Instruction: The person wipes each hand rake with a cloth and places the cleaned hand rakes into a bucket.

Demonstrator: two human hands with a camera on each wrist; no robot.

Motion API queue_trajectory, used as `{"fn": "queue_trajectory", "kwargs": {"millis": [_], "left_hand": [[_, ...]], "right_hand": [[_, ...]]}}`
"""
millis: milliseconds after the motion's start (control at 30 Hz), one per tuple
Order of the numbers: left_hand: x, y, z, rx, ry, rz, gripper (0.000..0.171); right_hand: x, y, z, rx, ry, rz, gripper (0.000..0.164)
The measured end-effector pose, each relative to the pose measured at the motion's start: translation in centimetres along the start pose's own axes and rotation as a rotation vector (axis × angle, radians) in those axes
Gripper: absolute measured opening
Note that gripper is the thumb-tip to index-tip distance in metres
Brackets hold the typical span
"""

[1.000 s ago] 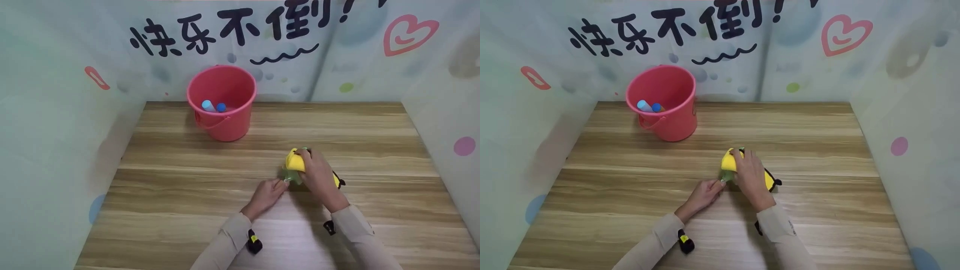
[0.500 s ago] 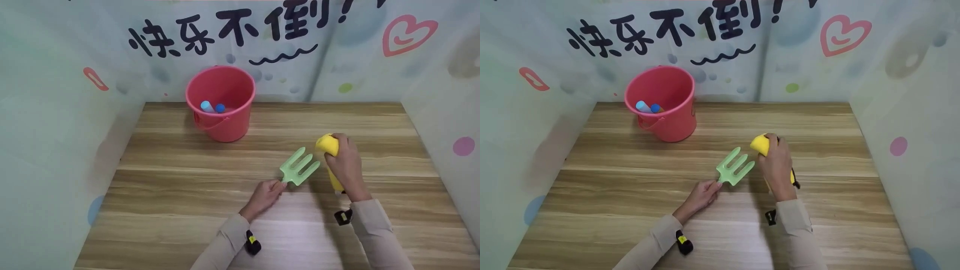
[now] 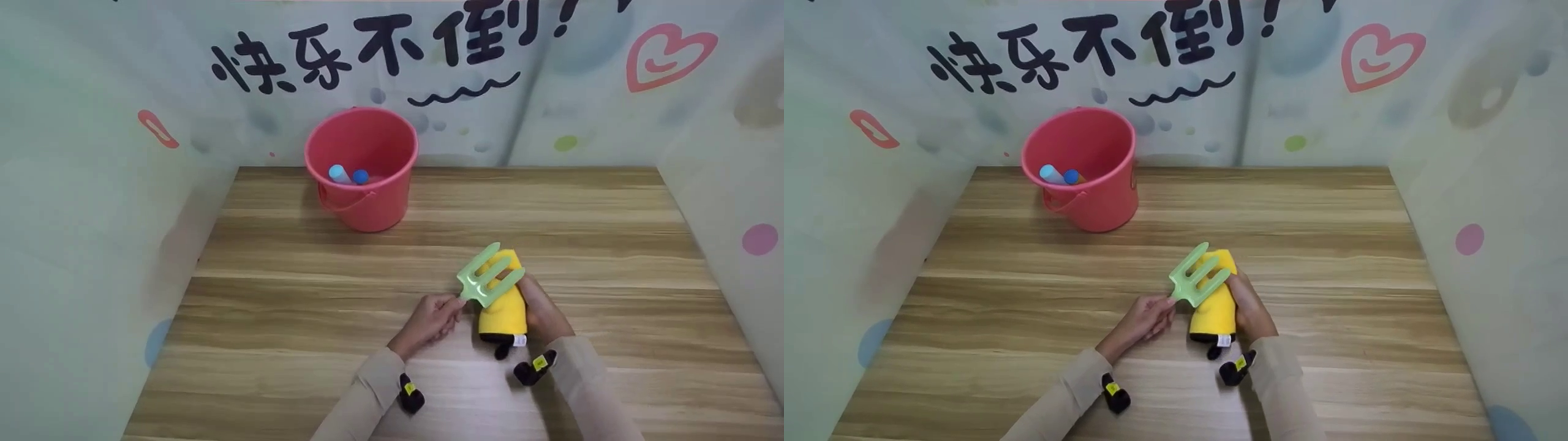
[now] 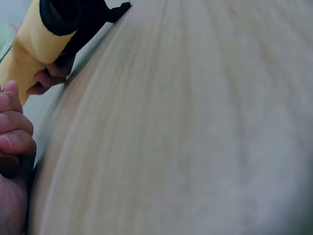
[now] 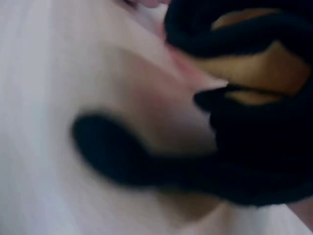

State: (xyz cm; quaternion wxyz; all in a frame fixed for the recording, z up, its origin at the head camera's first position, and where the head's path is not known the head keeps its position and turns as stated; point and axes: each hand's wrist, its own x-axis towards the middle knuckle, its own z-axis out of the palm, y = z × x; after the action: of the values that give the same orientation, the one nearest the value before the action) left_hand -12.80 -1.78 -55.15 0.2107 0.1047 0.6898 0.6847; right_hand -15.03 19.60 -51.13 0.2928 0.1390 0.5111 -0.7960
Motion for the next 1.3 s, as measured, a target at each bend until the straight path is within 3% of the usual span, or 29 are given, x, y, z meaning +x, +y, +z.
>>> {"fn": "queue_trajectory", "kwargs": {"millis": [100,167,333,400,567,700,767,967,1033,1233,1300], "left_hand": [[0.0,0.1,-0.1,-0.027,-0.047,0.002,0.052],[0.0,0.1,-0.1,-0.043,-0.07,0.006,0.055],[0.1,0.2,-0.1,-0.045,-0.107,0.025,0.055],[0.2,0.3,0.0,-0.041,-0.119,0.039,0.054],[0.1,0.7,0.1,-0.055,-0.133,0.058,0.05],[0.3,0.4,0.1,-0.022,-0.125,0.072,0.049],[0.3,0.4,0.1,-0.012,-0.124,0.073,0.048],[0.4,0.5,0.2,-0.002,-0.144,0.08,0.052],[0.4,0.4,0.2,-0.003,-0.148,0.079,0.051],[0.5,0.4,-0.2,-0.033,-0.064,0.008,0.048],[0.4,0.5,-0.3,-0.02,-0.039,-0.021,0.049]], "right_hand": [[-0.4,1.0,0.9,0.045,-0.077,0.087,0.047],[-0.9,1.5,1.4,0.031,-0.083,0.111,0.056],[-1.6,1.5,1.9,-0.001,-0.086,0.044,0.066],[-1.7,1.2,1.9,-0.004,-0.043,0.033,0.067],[-2.0,0.0,1.6,0.075,0.057,0.045,0.05],[-2.9,-1.9,1.2,0.195,-0.057,0.05,0.03],[-3.4,-2.8,1.0,0.22,-0.11,0.044,0.027],[-5.0,-4.3,0.1,0.282,-0.157,-0.047,0.025],[-5.5,-4.3,-0.4,0.344,-0.218,-0.105,0.027],[-5.2,-2.5,-2.1,0.696,-0.679,-0.371,0.032],[-4.7,-1.3,-2.5,0.759,-0.737,-0.4,0.032]]}}
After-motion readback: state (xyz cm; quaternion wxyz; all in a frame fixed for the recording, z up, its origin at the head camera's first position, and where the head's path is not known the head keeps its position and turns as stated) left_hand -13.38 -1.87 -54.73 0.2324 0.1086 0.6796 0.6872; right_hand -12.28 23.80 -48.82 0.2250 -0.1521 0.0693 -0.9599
